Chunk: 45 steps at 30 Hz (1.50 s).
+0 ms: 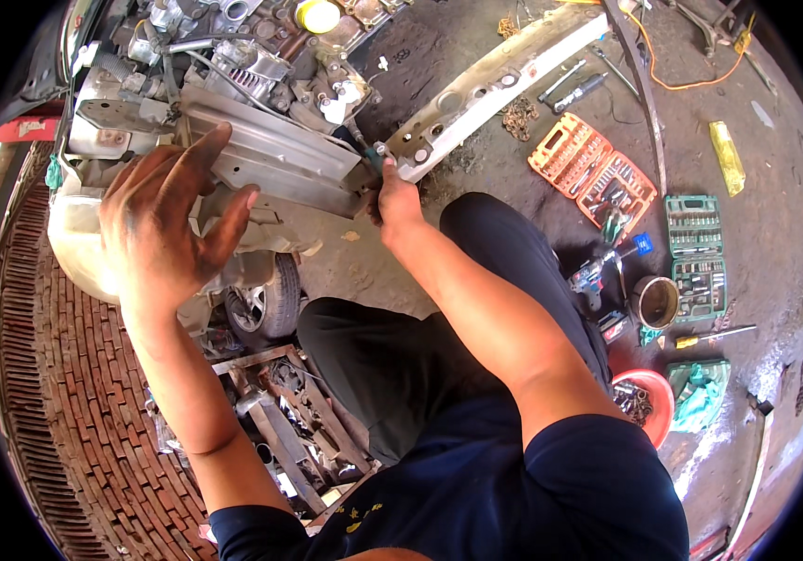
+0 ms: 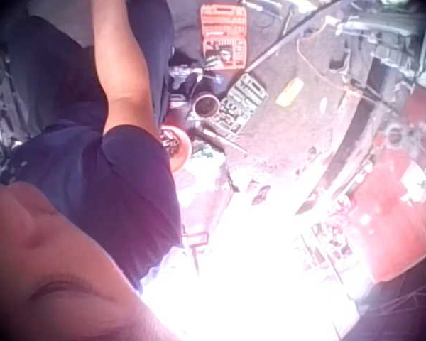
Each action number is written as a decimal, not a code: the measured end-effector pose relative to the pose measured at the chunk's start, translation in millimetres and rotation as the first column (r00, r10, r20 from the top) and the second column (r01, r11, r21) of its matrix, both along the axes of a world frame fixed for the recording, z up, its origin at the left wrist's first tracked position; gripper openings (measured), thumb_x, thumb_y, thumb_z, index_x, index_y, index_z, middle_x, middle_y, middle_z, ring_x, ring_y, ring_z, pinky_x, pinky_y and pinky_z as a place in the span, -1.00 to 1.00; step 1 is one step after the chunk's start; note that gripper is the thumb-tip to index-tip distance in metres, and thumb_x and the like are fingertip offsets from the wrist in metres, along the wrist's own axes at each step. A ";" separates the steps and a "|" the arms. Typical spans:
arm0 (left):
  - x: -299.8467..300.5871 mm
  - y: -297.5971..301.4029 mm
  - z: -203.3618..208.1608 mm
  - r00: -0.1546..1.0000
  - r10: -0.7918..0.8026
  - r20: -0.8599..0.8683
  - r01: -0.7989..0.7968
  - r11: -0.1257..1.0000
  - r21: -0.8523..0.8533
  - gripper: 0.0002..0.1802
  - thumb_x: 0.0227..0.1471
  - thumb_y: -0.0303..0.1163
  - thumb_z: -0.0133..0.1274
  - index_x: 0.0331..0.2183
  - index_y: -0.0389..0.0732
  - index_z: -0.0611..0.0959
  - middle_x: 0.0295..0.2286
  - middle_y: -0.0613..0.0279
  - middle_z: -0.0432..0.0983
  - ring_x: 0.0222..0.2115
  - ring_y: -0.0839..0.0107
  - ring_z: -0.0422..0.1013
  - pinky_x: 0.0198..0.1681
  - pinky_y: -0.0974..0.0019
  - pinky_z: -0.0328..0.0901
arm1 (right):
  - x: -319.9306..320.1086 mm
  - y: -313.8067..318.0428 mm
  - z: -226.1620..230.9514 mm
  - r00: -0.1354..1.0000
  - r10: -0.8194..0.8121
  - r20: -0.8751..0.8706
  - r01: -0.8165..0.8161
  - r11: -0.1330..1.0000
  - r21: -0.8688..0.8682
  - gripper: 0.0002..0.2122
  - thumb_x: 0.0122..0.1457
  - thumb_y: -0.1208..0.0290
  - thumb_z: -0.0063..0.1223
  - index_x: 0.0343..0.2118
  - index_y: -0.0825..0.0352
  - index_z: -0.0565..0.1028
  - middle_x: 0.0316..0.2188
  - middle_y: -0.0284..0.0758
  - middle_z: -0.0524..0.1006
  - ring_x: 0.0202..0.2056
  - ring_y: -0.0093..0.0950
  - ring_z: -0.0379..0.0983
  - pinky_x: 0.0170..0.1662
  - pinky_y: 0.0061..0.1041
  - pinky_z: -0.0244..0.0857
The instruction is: The person works on a car's front headlight assembly in a garage. They pick up a small bottle, place it down, and then use a screwdriver to loosen and remove fasteners from the headlight housing. The person manipulates the headlight and uses tools to adjust components within the engine bay area.
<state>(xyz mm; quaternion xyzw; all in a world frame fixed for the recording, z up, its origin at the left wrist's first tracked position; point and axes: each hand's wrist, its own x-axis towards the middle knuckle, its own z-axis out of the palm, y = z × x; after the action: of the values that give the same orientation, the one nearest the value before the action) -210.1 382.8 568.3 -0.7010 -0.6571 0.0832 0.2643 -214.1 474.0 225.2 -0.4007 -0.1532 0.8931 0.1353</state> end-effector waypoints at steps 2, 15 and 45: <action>-0.7 -0.2 -0.2 1.000 -0.002 -0.001 0.002 1.000 -0.001 -0.42 0.00 -0.19 0.42 0.06 -0.18 0.71 -0.53 0.25 0.52 -0.49 0.24 0.47 -0.35 0.16 0.36 | 0.8 2.8 0.3 0.996 0.010 -0.091 -0.027 0.983 -0.180 -0.40 0.47 -0.25 -0.23 -0.43 0.23 0.52 -0.65 -0.40 0.44 -0.65 -0.45 0.31 -0.54 -0.39 0.16; -0.6 -1.7 -0.3 1.000 0.004 -0.001 -0.004 1.000 -0.005 -0.41 0.01 -0.20 0.42 0.07 -0.18 0.71 -0.53 0.24 0.52 -0.49 0.25 0.47 -0.36 0.17 0.37 | 4.0 6.5 8.1 0.992 0.070 -0.104 -0.090 0.976 -0.197 -0.40 0.48 -0.24 -0.25 -0.44 0.24 0.50 -0.63 -0.39 0.42 -0.63 -0.43 0.29 -0.52 -0.37 0.13; 3.9 1.9 -0.5 0.998 0.053 -0.019 -0.053 0.999 0.002 -0.43 -0.03 -0.06 0.41 -0.04 -0.20 0.74 -0.50 0.21 0.59 -0.43 0.24 0.53 -0.34 0.18 0.40 | 2.9 6.0 3.6 0.999 -0.026 -0.039 0.024 0.999 -0.042 -0.46 0.47 -0.23 -0.17 -0.38 0.21 0.45 -0.63 -0.41 0.41 -0.62 -0.44 0.30 -0.52 -0.39 0.11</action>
<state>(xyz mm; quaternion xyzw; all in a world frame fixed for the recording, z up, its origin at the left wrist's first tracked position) -206.2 384.8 567.8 -0.6825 -0.6728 0.0965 0.2687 -211.2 479.9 228.7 -0.3876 -0.1268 0.9021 0.1409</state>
